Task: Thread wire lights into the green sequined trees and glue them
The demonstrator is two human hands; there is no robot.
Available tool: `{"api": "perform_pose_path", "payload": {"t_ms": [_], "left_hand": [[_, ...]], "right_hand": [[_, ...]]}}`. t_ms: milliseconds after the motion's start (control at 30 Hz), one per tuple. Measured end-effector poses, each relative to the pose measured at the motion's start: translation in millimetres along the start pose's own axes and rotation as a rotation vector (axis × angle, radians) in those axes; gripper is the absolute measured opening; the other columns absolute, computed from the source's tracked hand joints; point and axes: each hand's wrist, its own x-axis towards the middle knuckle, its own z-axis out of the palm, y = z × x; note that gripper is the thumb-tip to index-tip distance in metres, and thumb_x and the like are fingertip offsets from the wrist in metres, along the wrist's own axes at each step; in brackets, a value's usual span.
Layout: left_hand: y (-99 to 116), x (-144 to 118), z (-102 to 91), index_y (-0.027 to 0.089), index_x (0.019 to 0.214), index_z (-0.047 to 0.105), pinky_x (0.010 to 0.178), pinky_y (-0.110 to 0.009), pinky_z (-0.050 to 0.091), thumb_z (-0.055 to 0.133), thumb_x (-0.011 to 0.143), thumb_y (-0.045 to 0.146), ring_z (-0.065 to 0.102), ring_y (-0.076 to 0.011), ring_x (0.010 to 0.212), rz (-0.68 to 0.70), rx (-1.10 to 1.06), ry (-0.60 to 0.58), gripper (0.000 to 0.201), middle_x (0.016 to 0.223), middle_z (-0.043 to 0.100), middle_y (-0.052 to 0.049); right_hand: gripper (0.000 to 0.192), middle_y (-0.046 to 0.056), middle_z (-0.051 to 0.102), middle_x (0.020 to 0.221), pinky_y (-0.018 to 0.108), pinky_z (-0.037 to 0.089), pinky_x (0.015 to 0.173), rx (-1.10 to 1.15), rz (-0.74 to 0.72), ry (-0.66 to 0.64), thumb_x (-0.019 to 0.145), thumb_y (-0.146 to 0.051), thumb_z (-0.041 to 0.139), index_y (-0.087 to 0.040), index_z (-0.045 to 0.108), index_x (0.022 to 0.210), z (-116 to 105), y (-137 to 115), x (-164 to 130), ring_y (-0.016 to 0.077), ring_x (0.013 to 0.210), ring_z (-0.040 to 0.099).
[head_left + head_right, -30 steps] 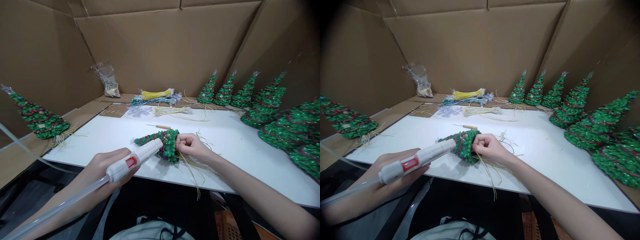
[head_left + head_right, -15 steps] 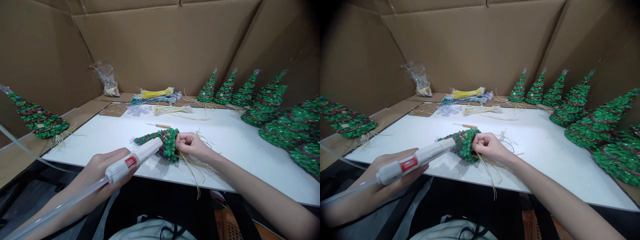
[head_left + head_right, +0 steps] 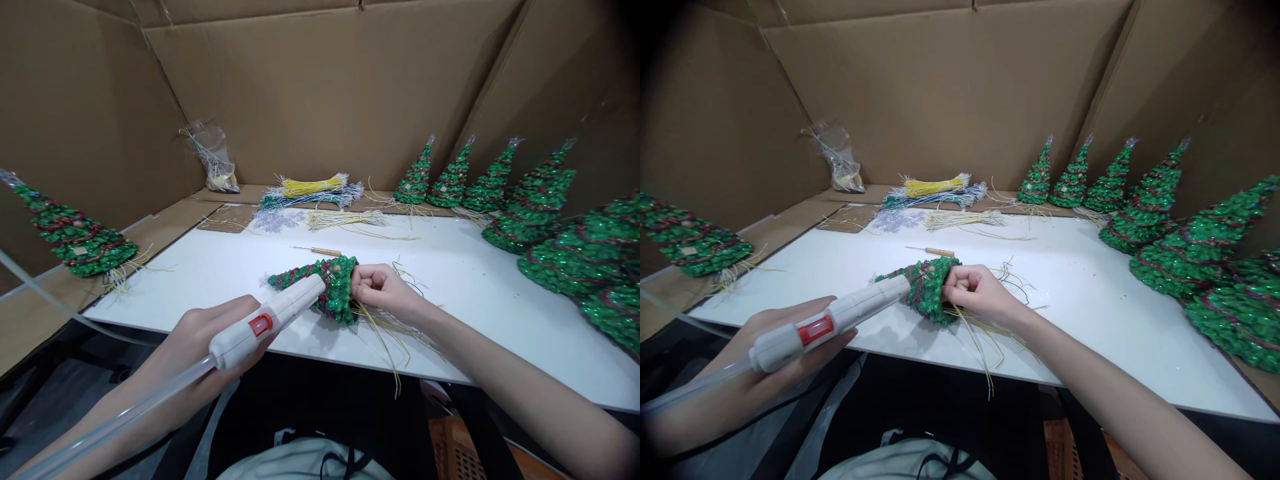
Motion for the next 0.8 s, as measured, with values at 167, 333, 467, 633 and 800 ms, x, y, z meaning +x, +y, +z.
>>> {"api": "perform_pose_path", "payload": {"t_ms": [167, 333, 467, 633, 800], "left_hand": [[-1.3, -0.3, 0.8, 0.024, 0.073, 0.044, 0.040, -0.021, 0.037, 0.050, 0.089, 0.031, 0.044, -0.0077, 0.046, -0.005, -0.018, -0.004, 0.019, 0.060, 0.048, 0.004], [-1.4, -0.8, -0.7, 0.023, 0.074, 0.045, 0.041, -0.021, 0.037, 0.050, 0.089, 0.030, 0.046, -0.0075, 0.047, 0.010, 0.001, -0.001, 0.017, 0.061, 0.049, 0.004], [-1.1, -1.9, -1.3, 0.023, 0.074, 0.045, 0.044, -0.022, 0.037, 0.049, 0.090, 0.033, 0.045, -0.0078, 0.048, -0.010, 0.001, -0.022, 0.019, 0.062, 0.050, 0.004], [-1.6, -3.0, -1.2, 0.023, 0.074, 0.046, 0.043, -0.022, 0.037, 0.049, 0.090, 0.032, 0.046, -0.0082, 0.049, -0.001, 0.006, -0.021, 0.019, 0.063, 0.050, 0.003], [-1.6, -2.5, 0.5, 0.024, 0.074, 0.046, 0.042, -0.022, 0.037, 0.050, 0.089, 0.033, 0.045, -0.0079, 0.048, -0.002, -0.004, -0.002, 0.019, 0.061, 0.049, 0.004]], "right_hand": [[0.026, -0.011, 0.033, 0.043, 0.021, 0.019, 0.044, 0.005, -0.001, 0.000, 0.072, -0.032, 0.069, -0.017, 0.051, 0.060, 0.1, -0.7, 0.0, 0.0040, 0.042, 0.023], [0.026, -0.011, 0.033, 0.042, 0.021, 0.019, 0.044, 0.008, 0.005, 0.005, 0.071, -0.032, 0.069, -0.017, 0.051, 0.060, 0.3, -2.0, -0.3, 0.0041, 0.042, 0.024], [0.026, -0.010, 0.033, 0.042, 0.021, 0.019, 0.044, 0.003, 0.007, 0.009, 0.071, -0.032, 0.069, -0.017, 0.051, 0.060, -0.5, -0.9, -0.1, 0.0043, 0.042, 0.025], [0.025, -0.010, 0.034, 0.043, 0.021, 0.019, 0.045, -0.006, 0.006, 0.005, 0.072, -0.031, 0.069, -0.017, 0.051, 0.061, -1.5, -0.2, 0.0, 0.0045, 0.042, 0.024], [0.026, -0.010, 0.034, 0.043, 0.021, 0.019, 0.044, 0.000, 0.010, 0.001, 0.071, -0.032, 0.070, -0.017, 0.051, 0.061, -1.2, -0.5, 0.1, 0.0043, 0.042, 0.024]]}}
